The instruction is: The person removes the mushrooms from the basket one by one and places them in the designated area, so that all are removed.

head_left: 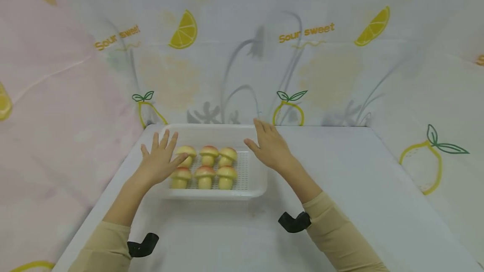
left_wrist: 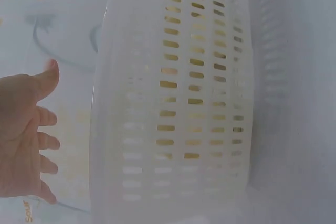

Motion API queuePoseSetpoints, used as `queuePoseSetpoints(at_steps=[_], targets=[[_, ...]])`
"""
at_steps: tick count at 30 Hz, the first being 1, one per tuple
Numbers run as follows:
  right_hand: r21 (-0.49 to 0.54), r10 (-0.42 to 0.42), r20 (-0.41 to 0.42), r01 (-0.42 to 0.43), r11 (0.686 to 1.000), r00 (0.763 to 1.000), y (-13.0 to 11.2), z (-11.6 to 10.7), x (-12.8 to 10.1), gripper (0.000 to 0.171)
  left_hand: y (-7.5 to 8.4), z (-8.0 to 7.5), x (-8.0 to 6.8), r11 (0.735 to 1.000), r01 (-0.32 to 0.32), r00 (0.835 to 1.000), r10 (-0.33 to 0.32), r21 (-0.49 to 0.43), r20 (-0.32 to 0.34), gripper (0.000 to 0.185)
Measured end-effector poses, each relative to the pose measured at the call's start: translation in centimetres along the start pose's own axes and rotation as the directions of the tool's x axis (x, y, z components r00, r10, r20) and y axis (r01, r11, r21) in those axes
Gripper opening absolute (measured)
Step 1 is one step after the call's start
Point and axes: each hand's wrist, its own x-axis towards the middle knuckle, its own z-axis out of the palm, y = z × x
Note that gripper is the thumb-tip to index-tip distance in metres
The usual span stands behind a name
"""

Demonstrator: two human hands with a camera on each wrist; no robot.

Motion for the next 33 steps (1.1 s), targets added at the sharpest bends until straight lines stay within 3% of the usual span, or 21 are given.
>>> queuePoseSetpoints(at_steps=[7,18,28,33], targets=[[0.02,0.024,0.074,-0.025,0.999,0.997,-1.4,0.6,0.2,0.067,-1.7,-0.5,-1.5,1.0,0.006,1.0,-0.006,-0.016,-0.02,0.079],[0.001,-0.016,0.076,0.016,1.0,0.997,-2.1,1.0,0.2,0.067,-4.4,-1.0,-3.1,0.999,0.027,0.999,-0.027,-0.021,-0.018,0.079],[0.026,-0.078,0.04,0.077,0.997,0.996,-2.6,1.2,-0.3,0.065,-6.1,-1.2,-4.3,0.993,0.002,0.999,0.004,-0.121,0.044,0.085],[0.034,-0.084,0.032,0.083,0.996,0.996,-2.9,1.0,-0.6,0.065,-7.1,-1.4,-4.7,0.994,-0.016,0.997,0.024,-0.104,0.078,0.091]])
